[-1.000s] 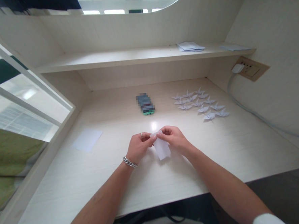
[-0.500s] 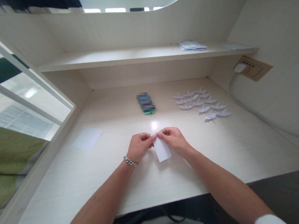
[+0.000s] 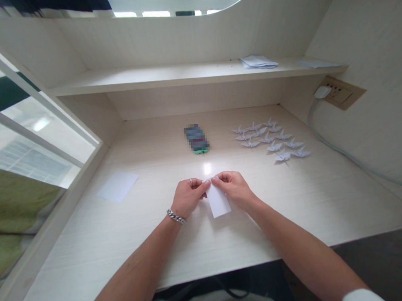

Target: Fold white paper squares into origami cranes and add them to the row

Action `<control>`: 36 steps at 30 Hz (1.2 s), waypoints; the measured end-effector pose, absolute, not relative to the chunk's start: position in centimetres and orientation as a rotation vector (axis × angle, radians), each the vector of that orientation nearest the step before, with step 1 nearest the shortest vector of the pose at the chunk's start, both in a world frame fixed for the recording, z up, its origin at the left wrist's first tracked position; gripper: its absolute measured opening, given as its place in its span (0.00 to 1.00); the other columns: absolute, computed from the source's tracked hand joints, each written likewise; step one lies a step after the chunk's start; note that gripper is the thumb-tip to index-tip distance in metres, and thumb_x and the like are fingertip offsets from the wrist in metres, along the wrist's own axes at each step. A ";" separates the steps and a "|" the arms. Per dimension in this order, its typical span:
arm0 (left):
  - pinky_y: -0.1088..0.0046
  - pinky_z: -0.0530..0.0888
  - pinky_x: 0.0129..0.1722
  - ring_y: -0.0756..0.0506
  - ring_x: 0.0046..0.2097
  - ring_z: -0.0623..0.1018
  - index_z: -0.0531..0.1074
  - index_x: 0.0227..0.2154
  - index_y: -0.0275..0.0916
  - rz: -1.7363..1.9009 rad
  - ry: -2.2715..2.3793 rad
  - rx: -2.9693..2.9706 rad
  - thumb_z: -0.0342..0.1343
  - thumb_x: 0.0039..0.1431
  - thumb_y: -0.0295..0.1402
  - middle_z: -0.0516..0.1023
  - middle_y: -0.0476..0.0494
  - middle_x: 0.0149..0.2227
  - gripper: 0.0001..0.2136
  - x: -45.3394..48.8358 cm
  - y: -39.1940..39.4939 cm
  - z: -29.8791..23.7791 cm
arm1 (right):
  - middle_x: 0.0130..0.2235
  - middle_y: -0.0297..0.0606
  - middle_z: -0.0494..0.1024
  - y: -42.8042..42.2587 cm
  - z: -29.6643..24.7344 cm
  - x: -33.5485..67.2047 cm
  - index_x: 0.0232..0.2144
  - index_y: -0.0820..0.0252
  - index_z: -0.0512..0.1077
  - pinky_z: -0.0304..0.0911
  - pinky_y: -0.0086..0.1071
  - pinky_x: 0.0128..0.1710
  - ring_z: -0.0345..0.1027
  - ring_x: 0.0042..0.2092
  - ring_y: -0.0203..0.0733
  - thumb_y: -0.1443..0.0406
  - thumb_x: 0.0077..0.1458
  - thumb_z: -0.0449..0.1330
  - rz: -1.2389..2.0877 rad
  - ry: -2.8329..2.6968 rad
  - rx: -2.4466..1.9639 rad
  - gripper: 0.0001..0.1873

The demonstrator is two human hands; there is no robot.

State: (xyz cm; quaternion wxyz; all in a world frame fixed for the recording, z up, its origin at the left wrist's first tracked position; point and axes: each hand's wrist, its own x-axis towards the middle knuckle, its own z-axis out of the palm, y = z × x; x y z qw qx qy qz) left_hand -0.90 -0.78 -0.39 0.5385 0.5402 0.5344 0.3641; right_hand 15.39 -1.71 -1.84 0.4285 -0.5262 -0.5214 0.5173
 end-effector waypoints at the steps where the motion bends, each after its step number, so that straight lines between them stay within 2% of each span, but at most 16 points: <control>1: 0.77 0.63 0.21 0.51 0.20 0.69 0.71 0.16 0.37 0.863 1.274 1.288 0.63 0.46 0.43 0.72 0.50 0.16 0.15 -0.9 -0.8 -0.4 | 0.27 0.39 0.77 -1.7 -1.8 15.4 0.26 0.62 0.74 0.60 0.29 0.25 0.67 0.27 0.38 0.53 0.50 0.60 1.291 -1.304 -1.316 0.17; 14: 0.76 0.68 0.24 0.50 0.23 0.72 0.74 0.19 0.37 0.866 1.241 1.294 0.63 0.46 0.41 0.75 0.49 0.19 0.12 -0.9 -0.8 -0.6 | 0.27 0.39 0.77 -1.6 -1.6 15.5 0.25 0.62 0.75 0.60 0.30 0.25 0.67 0.27 0.38 0.54 0.46 0.64 1.283 -1.217 -1.334 0.15; 21: 0.76 0.69 0.25 0.50 0.24 0.73 0.75 0.21 0.35 0.910 1.218 1.227 0.65 0.44 0.38 0.76 0.48 0.20 0.10 -0.9 -0.8 -1.0 | 0.22 0.35 0.73 -1.7 -1.1 15.2 0.21 0.63 0.73 0.56 0.29 0.23 0.62 0.24 0.35 0.54 0.42 0.65 1.367 -1.090 -1.309 0.16; 27: 0.74 0.70 0.26 0.49 0.24 0.74 0.75 0.21 0.35 0.930 1.240 1.247 0.65 0.44 0.38 0.76 0.47 0.20 0.11 -1.0 -0.7 -1.3 | 0.22 0.35 0.72 -1.3 -0.9 15.8 0.22 0.62 0.71 0.62 0.31 0.26 0.66 0.24 0.37 0.50 0.43 0.64 1.511 -0.927 -1.217 0.20; 31: 0.75 0.70 0.25 0.50 0.23 0.74 0.75 0.22 0.34 0.968 1.270 1.267 0.65 0.45 0.38 0.76 0.47 0.20 0.11 -1.1 -0.6 -1.4 | 0.28 0.37 0.76 -1.0 -1.3 16.1 0.29 0.62 0.73 0.63 0.29 0.28 0.68 0.28 0.36 0.49 0.47 0.63 1.351 -1.020 -1.269 0.20; 36: 0.76 0.70 0.24 0.50 0.23 0.74 0.75 0.22 0.34 0.989 1.272 1.274 0.65 0.46 0.38 0.76 0.48 0.19 0.11 -0.7 -0.7 -1.2 | 0.24 0.35 0.73 -1.0 -2.1 15.5 0.24 0.62 0.72 0.58 0.28 0.24 0.64 0.25 0.36 0.52 0.50 0.61 1.183 -1.240 -1.349 0.18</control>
